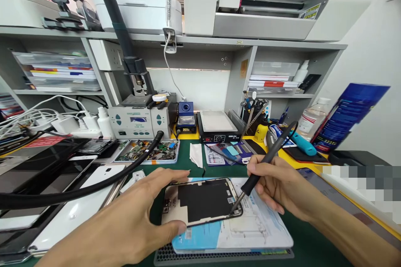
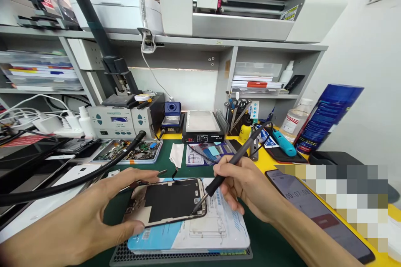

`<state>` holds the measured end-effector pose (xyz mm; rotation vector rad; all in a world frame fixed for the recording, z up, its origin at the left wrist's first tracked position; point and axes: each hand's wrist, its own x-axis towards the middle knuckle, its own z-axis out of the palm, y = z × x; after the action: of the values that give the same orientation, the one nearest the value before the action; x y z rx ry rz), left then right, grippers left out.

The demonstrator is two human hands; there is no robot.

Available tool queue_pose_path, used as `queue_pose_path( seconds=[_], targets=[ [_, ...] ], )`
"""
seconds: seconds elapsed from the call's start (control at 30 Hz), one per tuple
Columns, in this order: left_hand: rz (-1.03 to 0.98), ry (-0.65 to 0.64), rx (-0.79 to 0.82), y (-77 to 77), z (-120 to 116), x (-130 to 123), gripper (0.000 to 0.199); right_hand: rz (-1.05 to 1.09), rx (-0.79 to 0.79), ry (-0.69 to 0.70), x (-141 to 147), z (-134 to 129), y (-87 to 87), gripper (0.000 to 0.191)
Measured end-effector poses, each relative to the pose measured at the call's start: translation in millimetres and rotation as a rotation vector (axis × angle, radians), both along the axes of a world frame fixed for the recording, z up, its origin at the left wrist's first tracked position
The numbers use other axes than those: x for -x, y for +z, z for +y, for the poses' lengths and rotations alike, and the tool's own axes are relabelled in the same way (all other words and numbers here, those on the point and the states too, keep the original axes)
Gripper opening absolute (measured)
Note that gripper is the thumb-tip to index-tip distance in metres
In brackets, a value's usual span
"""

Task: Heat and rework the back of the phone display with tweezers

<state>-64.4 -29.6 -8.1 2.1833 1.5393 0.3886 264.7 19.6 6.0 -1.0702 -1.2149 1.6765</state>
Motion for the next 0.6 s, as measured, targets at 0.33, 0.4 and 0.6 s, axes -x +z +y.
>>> queue_pose_path(
  seconds=[0.33,0.4,0.6],
  targets=[
    [0.044,0.028,-0.038,-5.7,4.2,0.1,0.071,-0.058,0.007,0.013,2.8,-2.7,3.6,0.038],
    [0.032,0.022,-0.048,-3.8,3.0,-0.3,0.07,-0.081,-0.001,0.019,2.9,-3.5,3.6,0.039],
    [-0.012,0.013,-0.08,-1.8,-0.4,-6.1,0.066,-0.088,-0.02,0.003,2.6,-5.1,2.3,0.041]
  ],
)
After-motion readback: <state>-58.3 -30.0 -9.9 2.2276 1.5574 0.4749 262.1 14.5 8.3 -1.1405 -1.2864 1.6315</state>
